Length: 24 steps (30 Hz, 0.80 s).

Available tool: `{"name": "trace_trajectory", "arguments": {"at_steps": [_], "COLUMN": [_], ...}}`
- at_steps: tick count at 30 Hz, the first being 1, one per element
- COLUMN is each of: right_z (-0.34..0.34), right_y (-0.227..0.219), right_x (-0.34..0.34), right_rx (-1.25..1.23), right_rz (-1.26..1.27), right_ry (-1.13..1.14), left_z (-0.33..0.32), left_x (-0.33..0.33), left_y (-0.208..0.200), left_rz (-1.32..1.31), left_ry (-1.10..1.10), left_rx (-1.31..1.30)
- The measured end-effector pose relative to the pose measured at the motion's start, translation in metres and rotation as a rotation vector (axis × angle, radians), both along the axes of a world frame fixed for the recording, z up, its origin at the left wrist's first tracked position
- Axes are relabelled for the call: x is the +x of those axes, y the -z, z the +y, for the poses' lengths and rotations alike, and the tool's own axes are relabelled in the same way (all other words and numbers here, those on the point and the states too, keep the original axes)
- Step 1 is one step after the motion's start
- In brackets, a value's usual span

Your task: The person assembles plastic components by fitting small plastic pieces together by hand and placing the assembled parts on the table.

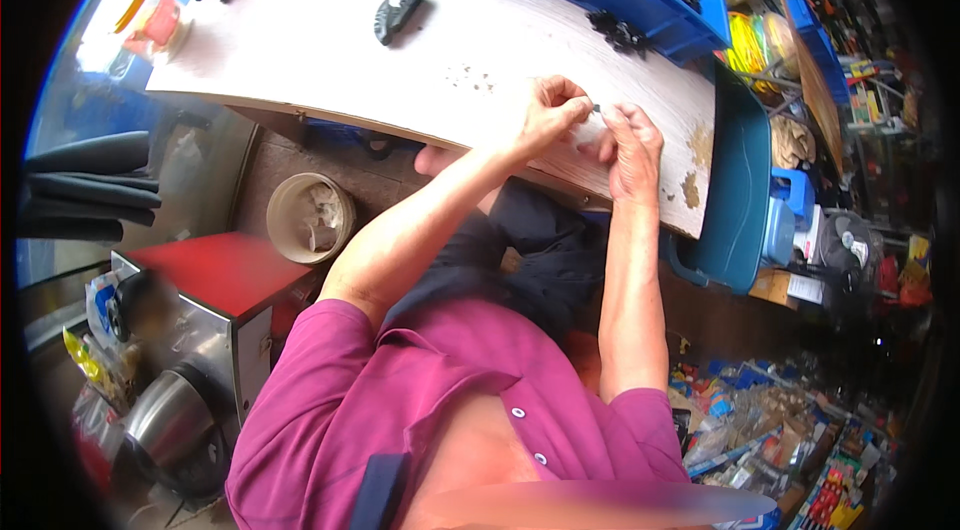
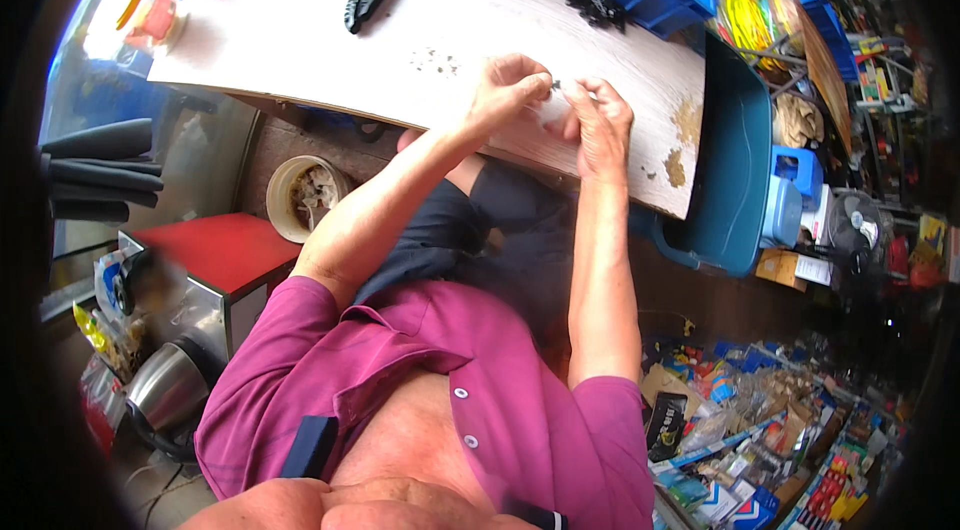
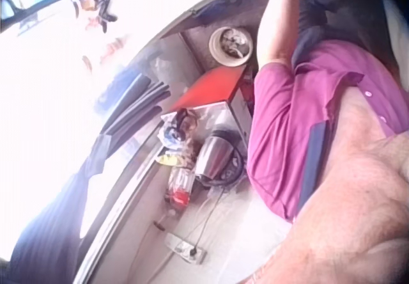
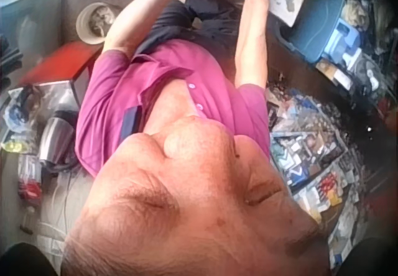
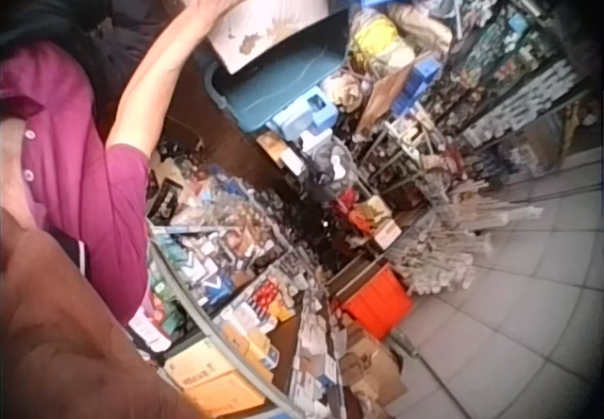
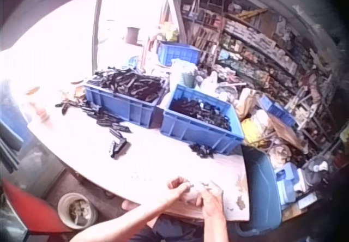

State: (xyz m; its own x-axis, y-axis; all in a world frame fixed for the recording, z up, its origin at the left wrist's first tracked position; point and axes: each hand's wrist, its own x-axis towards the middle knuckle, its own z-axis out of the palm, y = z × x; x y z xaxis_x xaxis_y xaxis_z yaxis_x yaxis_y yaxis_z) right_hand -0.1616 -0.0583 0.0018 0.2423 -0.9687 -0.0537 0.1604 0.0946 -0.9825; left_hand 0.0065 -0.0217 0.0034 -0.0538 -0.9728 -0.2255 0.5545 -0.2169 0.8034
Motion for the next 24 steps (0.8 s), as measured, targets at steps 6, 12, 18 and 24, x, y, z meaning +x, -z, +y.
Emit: {"name": "trace_trajectory", "arguments": {"at_steps": [6, 12, 18, 24], "right_z": [0.006, 0.005, 0.006, 0.006], "right_y": [-0.004, -0.002, -0.001, 0.0], "right_x": [0.004, 0.005, 0.005, 0.007], "right_rx": [0.023, 0.028, 0.008, -0.009], "right_rz": [-0.112, -0.107, -0.123, -0.124], "right_ry": [0.009, 0.032, 0.023, 0.053], "left_z": [-0.005, -0.003, 0.005, 0.002], "left_x": [0.132, 0.156, 0.141, 0.142], "left_y": [0.003, 0.019, 0.017, 0.026], "left_rz": [-1.914, -1.798, -1.889, -1.921], "left_ry": [-1.017, -0.81, -0.589, -0.711], "left_rx": [-0.159, -0.103, -0.281, -0.222]}}
